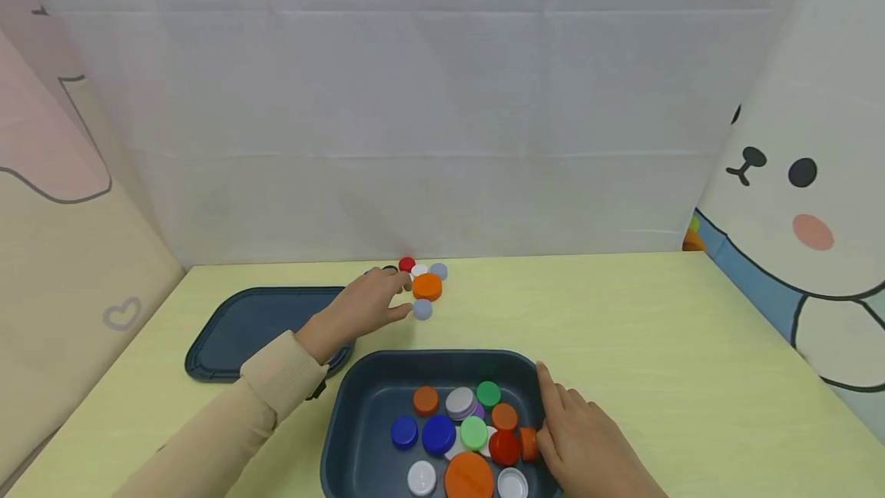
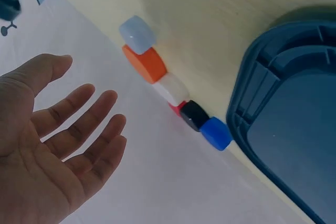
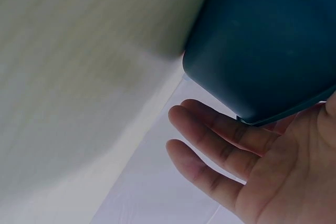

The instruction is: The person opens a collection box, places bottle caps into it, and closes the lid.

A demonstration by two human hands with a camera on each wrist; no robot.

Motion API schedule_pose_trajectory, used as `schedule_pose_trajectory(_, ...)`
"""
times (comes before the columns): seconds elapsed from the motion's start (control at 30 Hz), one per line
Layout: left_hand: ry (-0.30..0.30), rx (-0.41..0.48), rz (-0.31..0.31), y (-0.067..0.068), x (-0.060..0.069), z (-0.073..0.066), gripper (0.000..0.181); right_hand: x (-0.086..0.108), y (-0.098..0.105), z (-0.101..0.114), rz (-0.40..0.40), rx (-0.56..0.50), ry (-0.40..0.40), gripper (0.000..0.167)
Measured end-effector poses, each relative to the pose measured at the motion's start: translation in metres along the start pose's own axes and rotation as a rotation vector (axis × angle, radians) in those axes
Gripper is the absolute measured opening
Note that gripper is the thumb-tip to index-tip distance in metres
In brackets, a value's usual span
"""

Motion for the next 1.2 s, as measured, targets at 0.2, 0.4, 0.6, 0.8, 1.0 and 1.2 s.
schedule_pose_trajectory(0.2, 0.034, -0.022, 0.040, -0.017, -0.008, 0.010, 0.026, 0.000, 0.001, 0.001, -0.021, 0.011, 0.013, 0.062)
schedule_pose_trajectory(0.4, 0.057, -0.107, 0.097, -0.035, -0.016, 0.015, 0.026, 0.000, -0.001, 0.000, 0.000, -0.005, -0.003, 0.062)
schedule_pose_trajectory(0.6, 0.071, -0.190, 0.104, -0.044, -0.020, 0.017, 0.030, 0.000, -0.001, -0.001, 0.001, -0.006, -0.009, 0.063)
schedule_pose_trajectory(0.8, 0.072, -0.198, 0.128, -0.051, -0.023, 0.019, 0.033, 0.000, 0.000, 0.000, -0.005, 0.011, -0.012, 0.063)
schedule_pose_trajectory(1.0, 0.070, -0.188, 0.132, -0.056, -0.025, 0.018, 0.035, 0.001, 0.002, 0.001, -0.037, 0.025, 0.002, 0.062)
schedule_pose_trajectory(1.2, 0.054, -0.209, 0.114, -0.057, -0.025, 0.016, 0.035, 0.001, 0.001, 0.000, -0.037, 0.017, 0.005, 0.062)
Point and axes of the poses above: each hand's wrist, its own x-axis away from the middle knuckle, its own y-axis out of the back of the hand, z = x × y, the point moved 7 cm from there along -x, towards the middle knuckle, and after that the axes turned 4 degrees about -y, right-handed, at the moved point
